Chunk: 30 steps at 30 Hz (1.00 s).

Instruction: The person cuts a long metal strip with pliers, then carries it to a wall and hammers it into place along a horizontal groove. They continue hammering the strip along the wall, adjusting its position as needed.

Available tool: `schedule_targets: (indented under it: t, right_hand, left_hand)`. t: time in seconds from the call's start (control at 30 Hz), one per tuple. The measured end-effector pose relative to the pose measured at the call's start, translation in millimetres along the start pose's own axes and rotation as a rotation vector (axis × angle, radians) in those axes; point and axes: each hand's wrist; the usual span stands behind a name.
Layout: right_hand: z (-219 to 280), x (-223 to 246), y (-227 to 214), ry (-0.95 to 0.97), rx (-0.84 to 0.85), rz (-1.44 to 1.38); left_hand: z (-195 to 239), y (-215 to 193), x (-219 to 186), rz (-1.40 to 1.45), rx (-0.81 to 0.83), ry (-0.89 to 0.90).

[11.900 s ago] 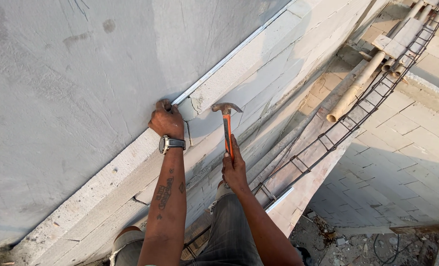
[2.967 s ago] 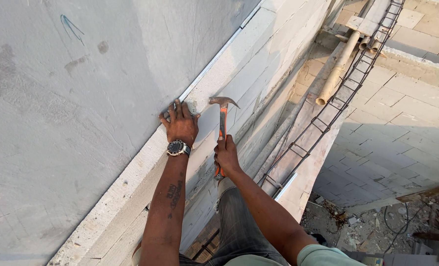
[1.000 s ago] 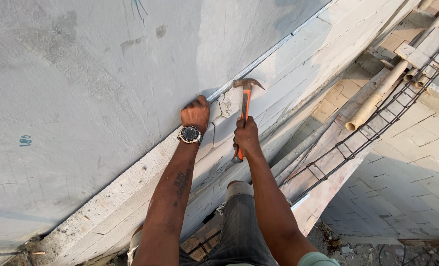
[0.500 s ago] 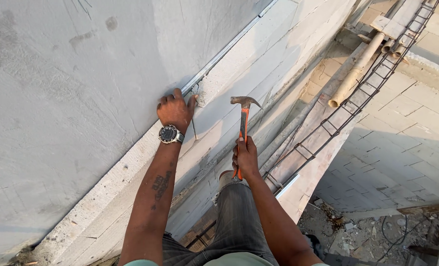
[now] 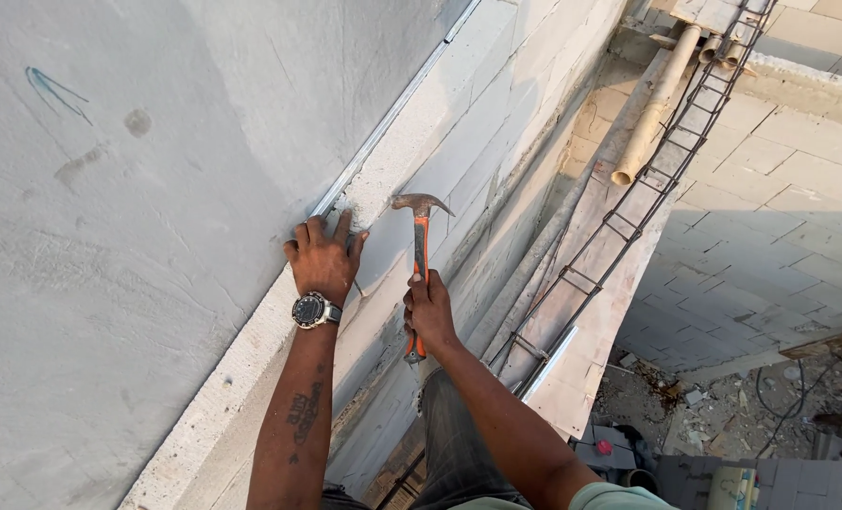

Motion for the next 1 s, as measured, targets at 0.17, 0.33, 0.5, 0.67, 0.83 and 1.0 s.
schedule_targets:
  t: [0.17,0.33,0.5,0.67,0.83,1.0]
  right_hand:
    - [-1,0,13,-0.041,-0.009,0.037]
    - [0,4,17,-0.051,0.009,0.097]
    - [-3,30,-12,-0.082,0.027,0.178]
    - [-58,68,-40,-0.463,-0.073,0.727]
    - [-137,117,-60,-0.633,0.053,1.183]
    - [-164,149,-56,-0.537,0.241,1.469]
  left_hand:
    - [-1,-6,-3,0.030,0.098,-0.028]
    - [-5,-7,-4,-0.009,0.076,-0.021]
    - [-4,-1,-3,-0.007,0.166,-0.037]
    - [-5,16,-4,-0.011,0.121,0.061]
    - [-9,31,-3,0.003,0.118,0.100]
    - [-6,28,-10,-0.059,0.161,0.115]
Point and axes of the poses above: each hand's wrist, its own z-axis away from the middle knuckle, its own y-axis out of the palm, x = y × z, and after that the axes turned 10 degrees about -y, right-handed
